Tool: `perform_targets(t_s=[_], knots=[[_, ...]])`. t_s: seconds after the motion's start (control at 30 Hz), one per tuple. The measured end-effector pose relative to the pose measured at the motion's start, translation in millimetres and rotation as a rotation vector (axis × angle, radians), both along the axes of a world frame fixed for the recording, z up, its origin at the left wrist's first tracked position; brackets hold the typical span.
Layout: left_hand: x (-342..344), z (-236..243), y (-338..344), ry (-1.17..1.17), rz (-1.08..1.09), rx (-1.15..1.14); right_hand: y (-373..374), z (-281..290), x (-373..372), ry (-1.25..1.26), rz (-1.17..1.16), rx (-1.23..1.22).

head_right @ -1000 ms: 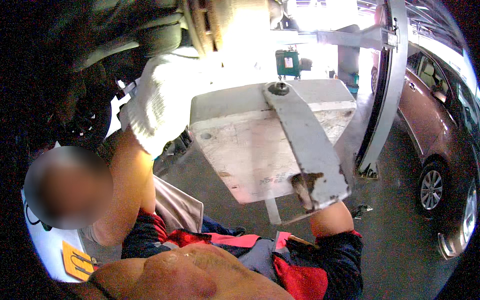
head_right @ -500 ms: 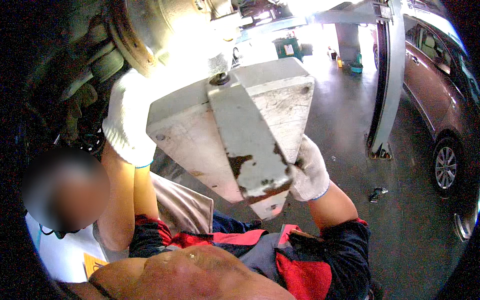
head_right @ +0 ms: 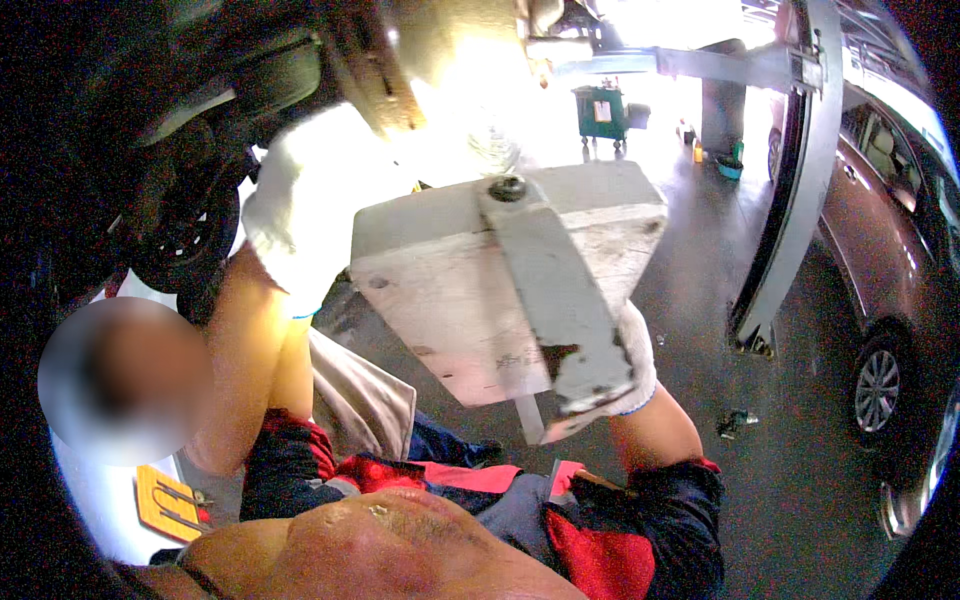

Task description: The person works on the underside of a vehicle on a lift, handling a suspension control arm and then working on the brake rotor assembly with assistance from another person.

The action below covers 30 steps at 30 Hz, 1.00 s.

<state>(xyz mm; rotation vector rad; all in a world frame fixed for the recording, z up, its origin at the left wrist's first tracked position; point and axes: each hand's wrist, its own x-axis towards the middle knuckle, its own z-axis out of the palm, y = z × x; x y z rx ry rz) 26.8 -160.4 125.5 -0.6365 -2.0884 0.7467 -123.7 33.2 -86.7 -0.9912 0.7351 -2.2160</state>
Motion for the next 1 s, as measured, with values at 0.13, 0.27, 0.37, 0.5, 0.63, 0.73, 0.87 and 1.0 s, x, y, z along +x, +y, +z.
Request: perform_targets(t_s=[0.13,0.27,0.37,0.5,0.63,0.73,0.87,1.0], knots=[[-31,-27,-21,-0.092,-0.096,0.381,-3,-40,-17,0.223,-0.303,-0.283],[-2,7,-1,-0.081,0.032,-0.112,3,-48,-24,0.124,-0.319,-0.184],[14,-5,-8,0.002,0.139,-0.128,3,-46,-23,0.234,-0.311,-0.199],[29,-56,-32,0.379,0.538,0.195,4,-46,-24,0.14,-0.249,-0.221],[8,-72,-74,0.487,0.485,0.26,5,-23,-6,0.319,-0.304,-0.178],[3,-71,-78,0.507,0.465,0.233,3,-43,-25,0.289,-0.191,-0.227],[8,-73,-80,0.55,0.513,0.179,2,-44,-31,-0.107,0.146,-0.267],[13,-61,-84,0.545,0.5,0.07,4,-38,-26,0.076,-0.103,-0.151]])
